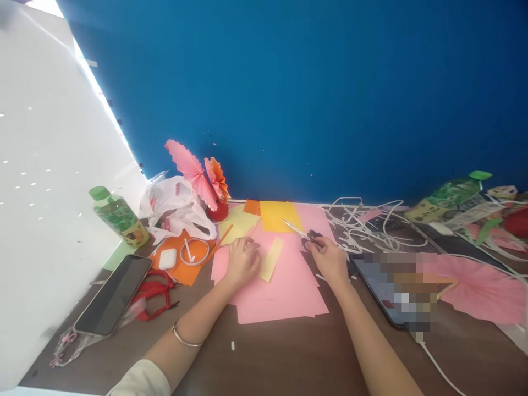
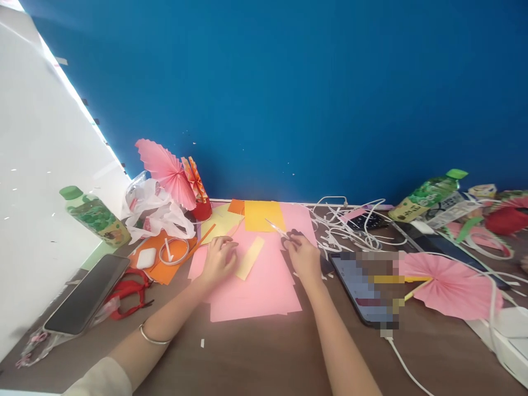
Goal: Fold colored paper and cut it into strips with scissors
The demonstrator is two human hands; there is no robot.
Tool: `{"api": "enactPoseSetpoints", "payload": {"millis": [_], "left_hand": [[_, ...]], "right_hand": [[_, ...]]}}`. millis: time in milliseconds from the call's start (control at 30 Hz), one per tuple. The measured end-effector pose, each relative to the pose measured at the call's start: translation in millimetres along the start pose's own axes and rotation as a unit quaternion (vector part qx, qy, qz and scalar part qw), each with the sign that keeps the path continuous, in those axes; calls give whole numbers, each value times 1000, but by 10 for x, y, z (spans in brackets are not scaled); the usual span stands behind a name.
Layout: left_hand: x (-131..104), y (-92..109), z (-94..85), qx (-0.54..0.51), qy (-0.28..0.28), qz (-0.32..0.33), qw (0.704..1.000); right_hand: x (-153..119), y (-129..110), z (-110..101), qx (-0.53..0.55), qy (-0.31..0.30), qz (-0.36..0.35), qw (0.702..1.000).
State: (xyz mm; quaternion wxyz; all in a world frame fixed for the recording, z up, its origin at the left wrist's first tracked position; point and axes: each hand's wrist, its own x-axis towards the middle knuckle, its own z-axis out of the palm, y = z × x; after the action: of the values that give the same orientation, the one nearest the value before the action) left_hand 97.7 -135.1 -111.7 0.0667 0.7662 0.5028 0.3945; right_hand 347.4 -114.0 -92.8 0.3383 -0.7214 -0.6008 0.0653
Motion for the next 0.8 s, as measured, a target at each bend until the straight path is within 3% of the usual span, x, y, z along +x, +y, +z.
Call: {"api": "enactPoseSetpoints", "payload": {"millis": [100, 300, 400, 500, 567, 633, 800], "left_hand": [[1, -10, 10, -10, -27, 24, 999], [-8, 33, -3, -37, -138, 92, 985], [-2, 66, -25, -45, -178, 86, 979], [4, 91, -46, -41, -204, 86, 974], [4, 98, -51, -36, -211, 91, 973], [2, 98, -51, -38, -212, 96, 972], [6, 92, -53, -62, -216, 117, 967]], "right_hand": [[238, -18, -45, -15, -2, -16, 1000], [707, -5, -67, -68, -54, -69, 994], [731, -81, -12, -111, -42, -131, 984], [602, -257, 128, -110, -83, -211, 968], [472, -419, 263, -111, -139, -304, 936], [349, -601, 409, -106, -176, -354, 912], [235, -1003, 661, -140, -208, -504, 827]]}}
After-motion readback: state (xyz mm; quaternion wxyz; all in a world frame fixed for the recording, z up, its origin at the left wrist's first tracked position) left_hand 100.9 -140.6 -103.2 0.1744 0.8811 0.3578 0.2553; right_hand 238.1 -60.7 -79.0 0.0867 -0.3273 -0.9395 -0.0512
